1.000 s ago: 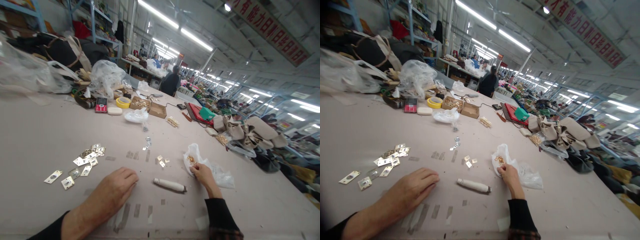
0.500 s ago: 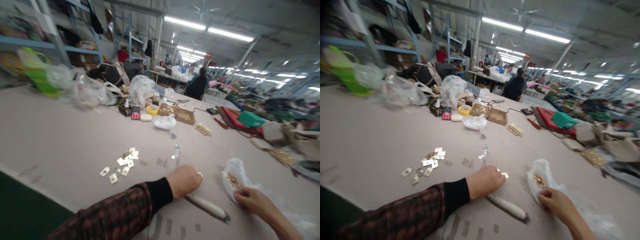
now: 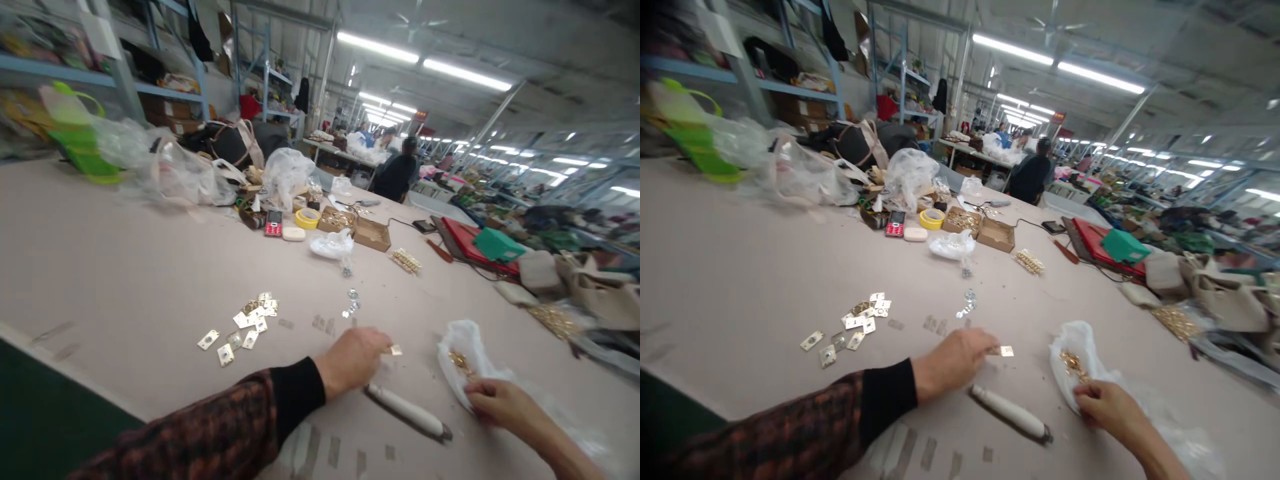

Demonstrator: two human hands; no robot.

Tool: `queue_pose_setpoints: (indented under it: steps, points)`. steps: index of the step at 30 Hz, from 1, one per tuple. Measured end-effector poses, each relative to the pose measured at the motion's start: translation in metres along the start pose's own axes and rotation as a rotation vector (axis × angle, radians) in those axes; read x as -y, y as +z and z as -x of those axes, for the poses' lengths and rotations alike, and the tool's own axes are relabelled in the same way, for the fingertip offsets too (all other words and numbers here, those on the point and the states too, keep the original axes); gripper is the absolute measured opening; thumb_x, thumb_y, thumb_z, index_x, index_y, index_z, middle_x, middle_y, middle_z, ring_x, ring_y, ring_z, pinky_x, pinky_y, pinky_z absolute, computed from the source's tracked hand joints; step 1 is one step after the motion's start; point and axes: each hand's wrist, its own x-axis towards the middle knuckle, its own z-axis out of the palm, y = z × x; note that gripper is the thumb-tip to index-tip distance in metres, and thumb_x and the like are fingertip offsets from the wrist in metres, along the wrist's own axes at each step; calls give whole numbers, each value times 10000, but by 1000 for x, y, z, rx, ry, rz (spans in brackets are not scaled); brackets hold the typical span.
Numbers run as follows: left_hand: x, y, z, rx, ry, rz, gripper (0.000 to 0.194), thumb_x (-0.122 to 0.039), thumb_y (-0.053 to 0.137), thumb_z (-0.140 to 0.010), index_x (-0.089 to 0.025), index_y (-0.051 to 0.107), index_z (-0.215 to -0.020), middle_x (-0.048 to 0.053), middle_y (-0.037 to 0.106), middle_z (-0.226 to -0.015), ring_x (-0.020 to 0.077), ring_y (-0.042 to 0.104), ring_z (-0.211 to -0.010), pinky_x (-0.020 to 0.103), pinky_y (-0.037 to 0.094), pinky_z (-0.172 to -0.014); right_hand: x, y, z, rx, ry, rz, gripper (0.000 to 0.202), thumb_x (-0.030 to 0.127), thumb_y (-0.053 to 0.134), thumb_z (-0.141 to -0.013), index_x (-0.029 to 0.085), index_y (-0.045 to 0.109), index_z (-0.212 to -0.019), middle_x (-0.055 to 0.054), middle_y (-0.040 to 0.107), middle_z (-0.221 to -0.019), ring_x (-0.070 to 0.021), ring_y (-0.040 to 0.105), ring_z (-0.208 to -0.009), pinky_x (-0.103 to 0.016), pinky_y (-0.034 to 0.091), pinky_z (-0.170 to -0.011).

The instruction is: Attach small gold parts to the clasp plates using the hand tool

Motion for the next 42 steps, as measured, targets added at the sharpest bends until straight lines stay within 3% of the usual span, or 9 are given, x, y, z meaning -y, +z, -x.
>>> queue_pose_setpoints:
  steps: [1,4,8,10,14,17,23,33,42]
  points:
    - [-2,-3,6,-30,-79,114,251,-49,482,-885,-136,696,-983,77,734,-922,187,695,-867,293,550,-795,5,-3,6,59,16,-9,270,470,633,-540,216,717,-577,-54,641,-514,-210,607,-504,-320,470,-525]
    - [-9,-13,29,-60,-292,441,240,-176,474,-910,-128,685,-1014,56,727,-805,164,717,-751,236,558,-655,20,-9,26,-105,28,-63,357,505,690,-526,208,780,-702,-76,758,-741,-275,701,-725,-341,537,-667]
    - [-24,-24,57,-117,-517,755,176,-271,571,-834,-136,637,-927,73,722,-856,186,736,-828,245,576,-665,58,18,69,-327,-70,-410,434,541,751,-601,181,764,-843,-88,769,-855,-260,727,-764,-340,583,-724]
    - [-31,-27,67,-157,-589,850,172,-290,603,-799,-146,619,-893,69,715,-888,185,730,-853,246,573,-678,86,45,97,-294,-154,-501,395,522,756,-673,177,741,-865,-55,732,-699,-218,705,-670,-302,581,-657]
    - [-43,-28,79,-195,-632,943,192,-325,652,-779,-152,636,-861,51,712,-862,168,708,-836,239,556,-696,142,95,140,-132,-347,-590,215,404,699,-828,193,721,-858,-42,741,-747,-175,709,-698,-239,568,-644]
    - [-48,-27,87,-222,-605,963,194,-323,668,-795,-154,669,-889,34,723,-828,142,691,-773,224,536,-693,163,116,151,-117,-503,-596,137,320,662,-882,206,729,-845,-27,735,-775,-145,694,-709,-219,556,-667]
    - [-47,-25,98,-297,-513,902,202,-267,641,-828,-161,743,-968,32,759,-912,146,688,-837,236,532,-777,169,127,147,-187,-559,-582,92,269,675,-880,213,731,-832,-10,714,-769,-140,661,-695,-222,535,-648]
    - [-40,-26,107,-242,-427,684,208,-174,579,-875,-219,765,-955,-46,748,-846,98,654,-778,175,467,-722,168,130,148,-243,-607,-479,91,246,658,-886,218,741,-862,-15,756,-812,-157,713,-732,-224,556,-689]
    - [-43,-32,107,-231,-385,688,226,-141,563,-845,-198,752,-956,-26,754,-862,108,681,-787,172,494,-712,163,131,149,-233,-511,-507,101,300,697,-864,212,732,-829,-5,744,-787,-148,693,-719,-215,543,-673]
